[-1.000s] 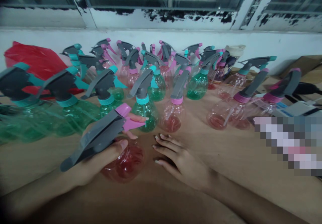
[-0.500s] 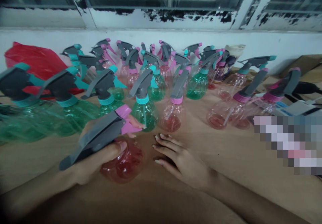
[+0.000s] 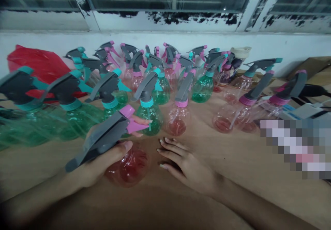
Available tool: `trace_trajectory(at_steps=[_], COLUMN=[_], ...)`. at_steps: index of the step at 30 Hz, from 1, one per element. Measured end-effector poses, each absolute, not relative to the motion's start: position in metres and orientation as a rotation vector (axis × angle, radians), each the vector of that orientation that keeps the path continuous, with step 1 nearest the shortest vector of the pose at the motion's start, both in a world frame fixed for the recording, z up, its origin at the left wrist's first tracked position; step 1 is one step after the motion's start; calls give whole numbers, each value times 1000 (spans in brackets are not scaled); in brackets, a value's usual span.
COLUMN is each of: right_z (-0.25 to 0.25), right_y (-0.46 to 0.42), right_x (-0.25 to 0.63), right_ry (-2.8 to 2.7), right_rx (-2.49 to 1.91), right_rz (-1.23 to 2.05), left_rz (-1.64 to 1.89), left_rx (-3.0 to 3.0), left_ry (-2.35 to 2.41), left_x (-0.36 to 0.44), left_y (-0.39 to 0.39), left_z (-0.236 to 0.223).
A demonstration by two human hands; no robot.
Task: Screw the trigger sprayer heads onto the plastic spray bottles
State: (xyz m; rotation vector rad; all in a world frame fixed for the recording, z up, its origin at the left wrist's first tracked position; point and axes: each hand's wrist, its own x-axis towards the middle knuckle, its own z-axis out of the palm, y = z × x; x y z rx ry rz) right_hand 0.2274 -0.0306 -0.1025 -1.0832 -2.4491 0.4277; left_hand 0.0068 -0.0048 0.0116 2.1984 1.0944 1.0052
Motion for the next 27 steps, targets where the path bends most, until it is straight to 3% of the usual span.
trace_trajectory(at_steps=[27], right_z=[-100], right_y=[-29], right_x=[228], right_ry=[-2428], right_rx=[-1049], right_rz=[436], left_rz=[987], left_rx=[2244], left_ry=[1058], left_x=[5], left_y=[-6], left_z=[10])
